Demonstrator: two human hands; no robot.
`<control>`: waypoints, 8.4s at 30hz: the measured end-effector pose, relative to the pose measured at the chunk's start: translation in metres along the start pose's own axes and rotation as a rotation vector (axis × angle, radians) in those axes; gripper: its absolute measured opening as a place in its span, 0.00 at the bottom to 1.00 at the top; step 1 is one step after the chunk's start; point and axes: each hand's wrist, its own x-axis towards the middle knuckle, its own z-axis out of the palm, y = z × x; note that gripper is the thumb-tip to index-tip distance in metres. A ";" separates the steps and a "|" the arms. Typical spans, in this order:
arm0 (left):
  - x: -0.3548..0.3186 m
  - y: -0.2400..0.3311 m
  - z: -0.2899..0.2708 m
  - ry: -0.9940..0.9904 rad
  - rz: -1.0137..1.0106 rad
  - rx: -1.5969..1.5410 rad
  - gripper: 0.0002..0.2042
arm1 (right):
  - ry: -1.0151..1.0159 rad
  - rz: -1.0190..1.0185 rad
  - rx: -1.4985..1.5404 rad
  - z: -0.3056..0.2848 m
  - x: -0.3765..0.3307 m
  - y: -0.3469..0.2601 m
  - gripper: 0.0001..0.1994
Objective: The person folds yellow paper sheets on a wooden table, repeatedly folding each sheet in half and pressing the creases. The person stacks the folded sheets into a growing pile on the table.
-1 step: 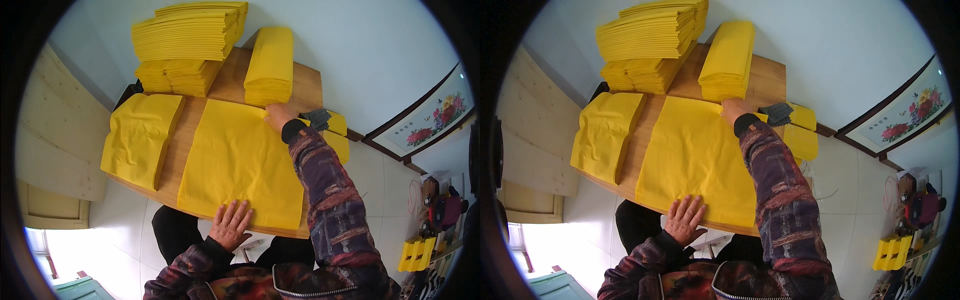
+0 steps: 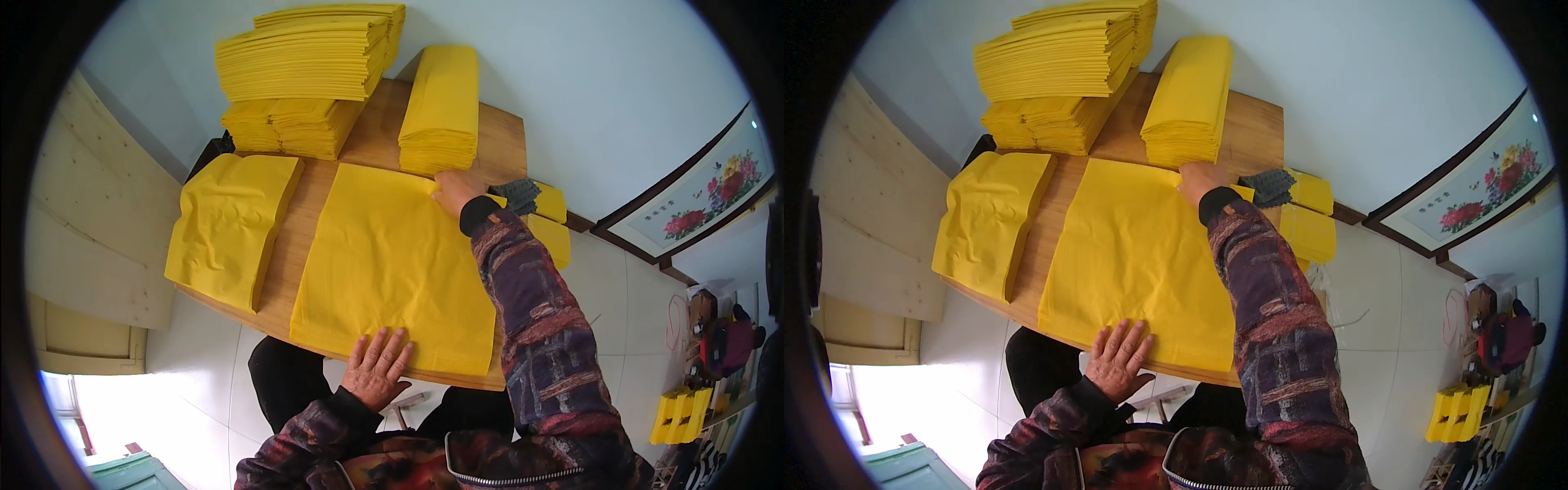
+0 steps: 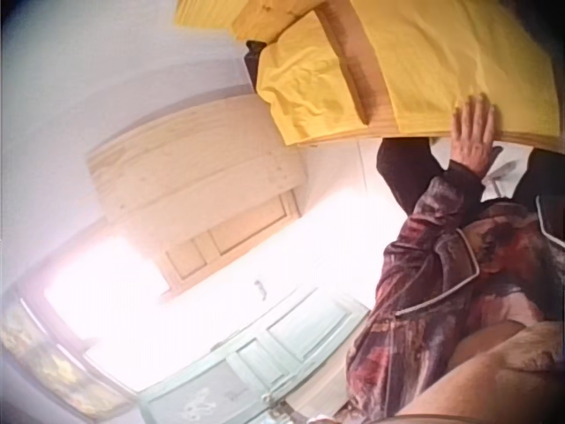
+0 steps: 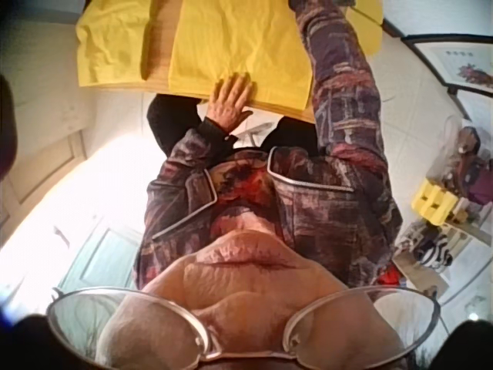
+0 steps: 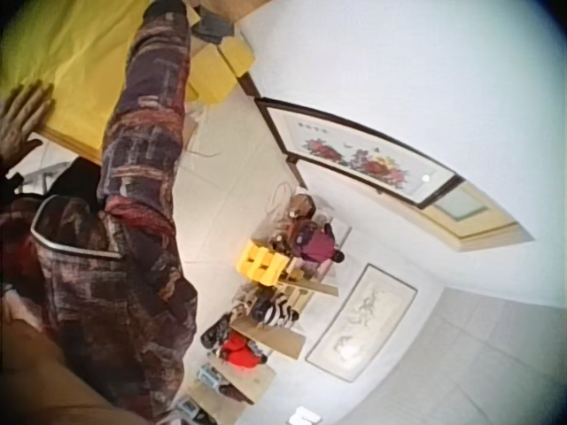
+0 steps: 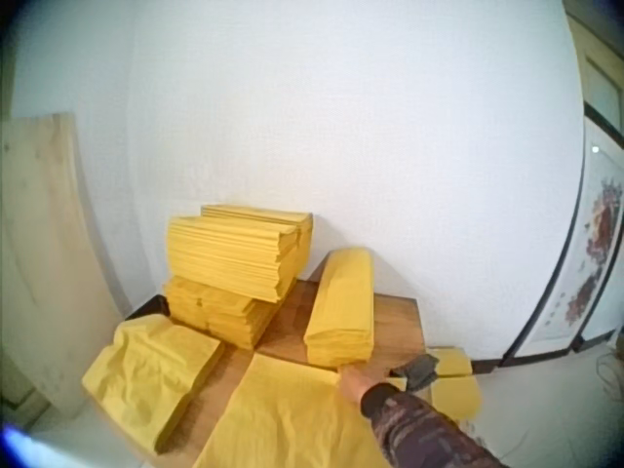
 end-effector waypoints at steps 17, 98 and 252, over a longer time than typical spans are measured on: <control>0.002 0.000 0.010 0.131 -0.011 0.046 0.35 | 0.377 -0.051 -0.295 0.007 -0.028 -0.009 0.16; 0.030 -0.098 -0.029 -0.016 -0.526 0.115 0.34 | 0.097 0.036 0.196 0.034 -0.124 -0.105 0.33; -0.015 -0.158 -0.070 0.040 0.002 -0.437 0.12 | 0.202 -0.281 0.426 0.016 -0.310 -0.008 0.13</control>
